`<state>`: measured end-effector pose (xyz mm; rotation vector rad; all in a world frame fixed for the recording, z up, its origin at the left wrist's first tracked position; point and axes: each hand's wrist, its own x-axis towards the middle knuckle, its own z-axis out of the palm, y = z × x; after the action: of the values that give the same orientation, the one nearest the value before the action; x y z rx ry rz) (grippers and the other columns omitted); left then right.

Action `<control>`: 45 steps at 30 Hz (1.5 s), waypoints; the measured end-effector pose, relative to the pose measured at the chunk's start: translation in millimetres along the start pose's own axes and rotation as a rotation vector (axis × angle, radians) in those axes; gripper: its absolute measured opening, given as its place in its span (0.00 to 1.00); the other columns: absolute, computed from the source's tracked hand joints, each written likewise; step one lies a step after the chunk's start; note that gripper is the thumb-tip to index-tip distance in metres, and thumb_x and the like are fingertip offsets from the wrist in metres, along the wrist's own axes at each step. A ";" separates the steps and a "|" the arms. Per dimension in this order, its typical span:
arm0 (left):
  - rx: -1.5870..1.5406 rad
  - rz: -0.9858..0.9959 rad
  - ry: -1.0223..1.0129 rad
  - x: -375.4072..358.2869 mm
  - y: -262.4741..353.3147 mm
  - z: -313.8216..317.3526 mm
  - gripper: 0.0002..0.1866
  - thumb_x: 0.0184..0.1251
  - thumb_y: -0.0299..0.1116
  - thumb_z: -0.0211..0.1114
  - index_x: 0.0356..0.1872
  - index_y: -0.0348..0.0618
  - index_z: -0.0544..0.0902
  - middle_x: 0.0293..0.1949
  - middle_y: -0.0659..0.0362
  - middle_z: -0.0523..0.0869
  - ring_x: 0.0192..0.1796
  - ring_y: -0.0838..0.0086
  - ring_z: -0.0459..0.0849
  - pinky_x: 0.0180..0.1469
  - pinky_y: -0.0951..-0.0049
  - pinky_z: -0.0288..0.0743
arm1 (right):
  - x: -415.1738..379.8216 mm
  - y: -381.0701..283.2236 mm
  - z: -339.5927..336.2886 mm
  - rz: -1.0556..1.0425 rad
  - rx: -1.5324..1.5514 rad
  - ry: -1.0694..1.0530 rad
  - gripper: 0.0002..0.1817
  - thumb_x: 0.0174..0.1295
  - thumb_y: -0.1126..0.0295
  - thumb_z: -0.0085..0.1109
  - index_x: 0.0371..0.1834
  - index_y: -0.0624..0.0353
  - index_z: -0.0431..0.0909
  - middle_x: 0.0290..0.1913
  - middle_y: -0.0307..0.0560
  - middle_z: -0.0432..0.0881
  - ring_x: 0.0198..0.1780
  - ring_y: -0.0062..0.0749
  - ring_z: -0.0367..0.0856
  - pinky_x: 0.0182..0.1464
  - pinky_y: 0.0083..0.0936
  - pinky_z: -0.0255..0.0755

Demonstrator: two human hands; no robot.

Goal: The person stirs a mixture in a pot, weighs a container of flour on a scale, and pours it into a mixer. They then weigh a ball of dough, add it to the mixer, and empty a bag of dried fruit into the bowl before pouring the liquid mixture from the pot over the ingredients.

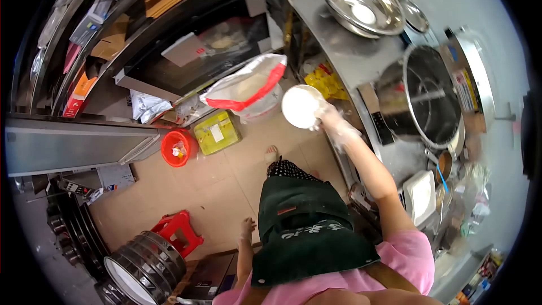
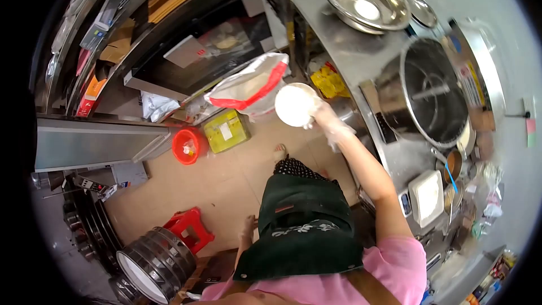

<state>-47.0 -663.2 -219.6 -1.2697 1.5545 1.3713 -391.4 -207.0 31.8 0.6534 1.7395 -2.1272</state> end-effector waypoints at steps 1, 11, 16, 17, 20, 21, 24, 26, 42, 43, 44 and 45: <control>-0.041 -0.012 -0.001 0.9 -5.3 -11.8 0.22 0.76 0.43 0.57 0.63 0.40 0.76 0.45 0.51 0.85 0.36 0.67 0.86 0.33 0.69 0.77 | 40.4 -1.3 21.5 -0.028 -0.041 -0.088 0.28 0.55 0.76 0.47 0.63 0.70 0.69 0.25 0.46 0.80 0.23 0.28 0.80 0.27 0.26 0.76; -0.080 -0.061 0.087 -16.8 21.9 -73.4 0.19 0.71 0.35 0.62 0.59 0.37 0.76 0.49 0.51 0.85 0.42 0.64 0.86 0.36 0.68 0.80 | 315.6 88.4 146.5 -0.214 -1.070 0.105 0.20 0.68 0.62 0.56 0.53 0.68 0.79 0.48 0.59 0.87 0.49 0.55 0.86 0.46 0.46 0.81; -0.123 0.014 -0.083 1.1 39.3 -91.3 0.23 0.75 0.44 0.60 0.62 0.41 0.74 0.49 0.49 0.86 0.42 0.62 0.88 0.38 0.67 0.81 | 314.1 84.2 183.9 -0.047 -1.541 0.060 0.16 0.72 0.59 0.53 0.45 0.57 0.88 0.51 0.54 0.87 0.55 0.45 0.85 0.57 0.40 0.76; -0.142 -0.017 -0.038 1.9 59.4 -87.4 0.22 0.75 0.44 0.60 0.62 0.42 0.75 0.49 0.49 0.86 0.42 0.63 0.88 0.39 0.67 0.81 | 324.8 96.4 184.2 -0.064 -1.600 0.076 0.16 0.70 0.59 0.54 0.47 0.55 0.88 0.52 0.53 0.86 0.56 0.46 0.84 0.57 0.40 0.76; -0.130 -0.071 0.055 17.7 96.6 -85.7 0.22 0.75 0.45 0.60 0.62 0.43 0.75 0.49 0.51 0.87 0.43 0.64 0.88 0.40 0.68 0.80 | 327.0 114.8 180.9 -0.177 -1.802 0.265 0.13 0.64 0.63 0.57 0.44 0.52 0.90 0.60 0.58 0.82 0.61 0.46 0.80 0.58 0.42 0.75; -0.111 -0.042 0.051 21.0 108.5 -86.9 0.22 0.75 0.45 0.60 0.62 0.43 0.75 0.49 0.51 0.87 0.43 0.65 0.88 0.40 0.68 0.80 | 327.3 120.8 177.7 -0.274 -1.776 0.317 0.13 0.63 0.64 0.58 0.44 0.51 0.90 0.63 0.58 0.79 0.62 0.49 0.79 0.58 0.42 0.74; -0.014 0.040 0.021 32.5 148.2 -84.1 0.23 0.76 0.45 0.59 0.63 0.42 0.75 0.50 0.51 0.86 0.44 0.65 0.87 0.43 0.68 0.79 | 315.7 117.3 165.6 -0.339 -1.714 0.271 0.14 0.62 0.66 0.57 0.46 0.52 0.90 0.71 0.59 0.72 0.64 0.52 0.77 0.59 0.43 0.74; 0.103 0.084 -0.029 37.6 180.1 -76.6 0.24 0.77 0.43 0.57 0.65 0.39 0.74 0.53 0.49 0.84 0.48 0.66 0.85 0.50 0.67 0.77 | 285.7 82.7 158.4 -0.186 -1.639 0.070 0.17 0.64 0.65 0.55 0.53 0.54 0.87 0.73 0.59 0.69 0.64 0.53 0.77 0.62 0.43 0.73; 1.087 0.782 -1.053 -165.1 244.4 406.5 0.40 0.70 0.43 0.68 0.76 0.41 0.59 0.60 0.51 0.77 0.65 0.64 0.75 0.66 0.62 0.70 | -355.0 357.6 -170.3 0.115 0.598 1.848 0.12 0.64 0.64 0.55 0.27 0.59 0.78 0.21 0.46 0.81 0.18 0.30 0.76 0.22 0.30 0.70; 1.117 0.793 -1.102 -202.4 228.9 436.7 0.41 0.69 0.43 0.69 0.77 0.40 0.59 0.62 0.50 0.76 0.66 0.63 0.74 0.68 0.61 0.69 | -395.8 364.3 -201.9 0.134 0.448 1.856 0.12 0.67 0.63 0.55 0.28 0.58 0.77 0.22 0.44 0.81 0.17 0.29 0.73 0.22 0.31 0.67; 1.157 0.774 -1.116 -233.3 212.6 465.2 0.42 0.69 0.45 0.69 0.77 0.39 0.59 0.65 0.49 0.74 0.68 0.62 0.72 0.69 0.61 0.68 | -419.4 364.1 -232.9 -0.008 0.521 1.893 0.13 0.69 0.60 0.54 0.31 0.57 0.77 0.23 0.43 0.81 0.17 0.28 0.72 0.23 0.30 0.67; 1.192 0.752 -1.127 -255.2 194.4 492.0 0.44 0.68 0.47 0.70 0.77 0.38 0.58 0.68 0.47 0.71 0.71 0.60 0.70 0.70 0.60 0.66 | -439.3 361.5 -264.0 -0.151 0.588 1.922 0.15 0.70 0.57 0.53 0.34 0.57 0.77 0.25 0.43 0.82 0.18 0.27 0.71 0.24 0.30 0.67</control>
<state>-211.2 -135.2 -21.5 0.7731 1.4790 0.8627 204.5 -44.1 -76.7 3.5343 1.3846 -1.8236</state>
